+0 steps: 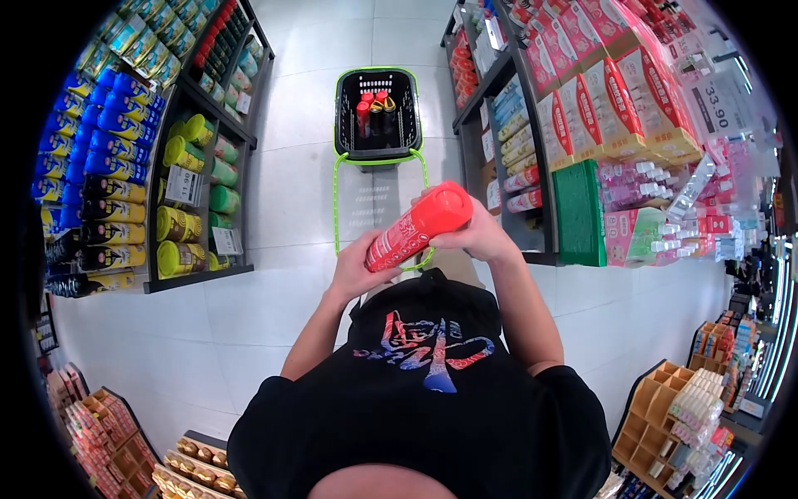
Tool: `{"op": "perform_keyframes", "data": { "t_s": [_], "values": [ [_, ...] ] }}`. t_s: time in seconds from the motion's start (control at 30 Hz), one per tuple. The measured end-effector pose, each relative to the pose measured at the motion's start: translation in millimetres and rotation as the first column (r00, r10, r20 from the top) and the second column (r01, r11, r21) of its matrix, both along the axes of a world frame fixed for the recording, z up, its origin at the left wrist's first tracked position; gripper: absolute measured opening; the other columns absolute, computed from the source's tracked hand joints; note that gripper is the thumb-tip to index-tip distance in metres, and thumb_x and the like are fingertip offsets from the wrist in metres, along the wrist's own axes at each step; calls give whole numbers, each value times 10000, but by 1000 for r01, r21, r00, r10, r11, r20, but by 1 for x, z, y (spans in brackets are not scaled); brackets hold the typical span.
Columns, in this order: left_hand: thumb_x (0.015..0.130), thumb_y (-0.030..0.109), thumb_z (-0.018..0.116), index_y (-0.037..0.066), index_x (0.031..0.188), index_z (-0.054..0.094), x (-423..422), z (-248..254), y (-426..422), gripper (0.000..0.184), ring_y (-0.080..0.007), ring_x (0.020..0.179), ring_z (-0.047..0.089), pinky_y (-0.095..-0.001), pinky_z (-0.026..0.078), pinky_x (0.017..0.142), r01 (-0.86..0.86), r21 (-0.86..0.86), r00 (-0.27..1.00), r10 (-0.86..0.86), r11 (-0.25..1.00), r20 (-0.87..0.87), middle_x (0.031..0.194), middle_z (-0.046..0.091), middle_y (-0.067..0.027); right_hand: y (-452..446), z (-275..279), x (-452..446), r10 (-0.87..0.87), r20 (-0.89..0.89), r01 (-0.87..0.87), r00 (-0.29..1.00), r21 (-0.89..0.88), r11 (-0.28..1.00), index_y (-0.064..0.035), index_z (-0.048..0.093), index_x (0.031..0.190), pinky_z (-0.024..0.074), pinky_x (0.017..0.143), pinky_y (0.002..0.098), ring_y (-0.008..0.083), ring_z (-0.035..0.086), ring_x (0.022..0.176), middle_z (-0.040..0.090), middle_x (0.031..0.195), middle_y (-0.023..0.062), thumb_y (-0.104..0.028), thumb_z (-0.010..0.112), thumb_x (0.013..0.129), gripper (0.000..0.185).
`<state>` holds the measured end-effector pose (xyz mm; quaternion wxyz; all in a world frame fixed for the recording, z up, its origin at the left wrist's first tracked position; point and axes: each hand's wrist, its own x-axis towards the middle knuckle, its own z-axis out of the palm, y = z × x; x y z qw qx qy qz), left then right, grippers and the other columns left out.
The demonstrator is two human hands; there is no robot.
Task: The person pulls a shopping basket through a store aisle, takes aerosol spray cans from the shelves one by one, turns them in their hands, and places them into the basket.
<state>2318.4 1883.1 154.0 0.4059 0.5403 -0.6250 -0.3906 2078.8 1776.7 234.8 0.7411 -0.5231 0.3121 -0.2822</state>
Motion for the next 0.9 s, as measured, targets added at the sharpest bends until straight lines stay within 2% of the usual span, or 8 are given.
{"op": "perform_keyframes", "data": {
  "t_s": [0.2, 0.27, 0.43, 0.6, 0.67, 0.73, 0.87, 0.9],
  "values": [
    [689, 248, 894, 46, 1277, 586, 0, -21, -35, 693, -305, 1013, 681, -367, 534, 899, -84, -17, 993, 82, 996, -88, 1132, 677, -167, -27, 13, 21, -8, -117, -13, 993, -177, 984, -22, 577, 1263, 479, 1025, 348, 177, 617, 1156, 647, 1267, 93, -45, 874, 688, 648],
    [708, 181, 875, 45, 1286, 585, -4, -22, -59, 661, -295, 1081, 658, -365, 514, 945, -225, -78, 974, 223, 971, -40, 1188, 656, -161, -48, 11, 29, -94, -225, 9, 970, -352, 936, -22, 583, 1253, 480, 1020, 334, 166, 620, 1149, 654, 1251, 87, -38, 872, 692, 631],
    [834, 140, 762, 29, 1285, 582, -1, -51, -115, 498, -308, 1086, 652, -379, 512, 941, -538, 13, 836, 535, 843, -119, 1191, 655, -169, -144, -34, 56, -265, -314, 110, 912, -435, 894, -34, 592, 1206, 510, 955, 312, 151, 642, 1060, 670, 1140, 56, -47, 871, 712, 567],
    [862, 123, 739, 10, 1264, 598, -5, -117, -118, 441, -273, 1069, 663, -363, 511, 942, -762, 241, 623, 782, 601, 20, 1176, 665, -163, -286, -157, 101, -262, -240, 173, 935, -335, 926, -33, 583, 1193, 509, 955, 317, 156, 641, 1057, 673, 1139, 77, -41, 859, 734, 536],
    [879, 126, 731, -6, 1264, 597, -26, -140, -111, 428, -250, 1059, 667, -364, 508, 949, -772, 505, 461, 887, 386, 27, 1186, 669, -157, -334, -215, 129, -230, -254, 149, 939, -301, 942, -30, 565, 1192, 508, 957, 324, 160, 637, 1055, 668, 1132, 76, -39, 859, 731, 548],
    [888, 133, 727, -16, 1267, 593, -53, -150, -104, 428, -232, 1045, 667, -365, 512, 944, -782, 536, 454, 879, 317, 142, 1174, 680, -152, -372, -289, 153, -254, -368, 139, 895, -310, 941, -41, 557, 1196, 500, 951, 310, 161, 631, 1048, 655, 1132, 72, -73, 866, 724, 565],
    [896, 112, 707, -14, 1271, 596, -122, -184, -97, 411, -218, 1035, 669, -340, 522, 907, -667, 732, 407, 891, 139, 202, 1167, 686, -165, -421, -447, 197, -349, -343, 231, 872, -341, 911, -38, 563, 1201, 502, 949, 324, 193, 641, 1042, 655, 1114, 80, -105, 877, 704, 592],
    [896, 131, 711, 7, 1283, 594, -134, -187, -98, 423, -242, 1007, 674, -360, 530, 873, -591, 796, 476, 853, 131, 213, 1134, 693, -153, -427, -472, 207, -381, -366, 243, 849, -369, 897, -34, 567, 1198, 495, 965, 336, 219, 639, 1058, 647, 1124, 97, -116, 885, 688, 606]
  ]
}}
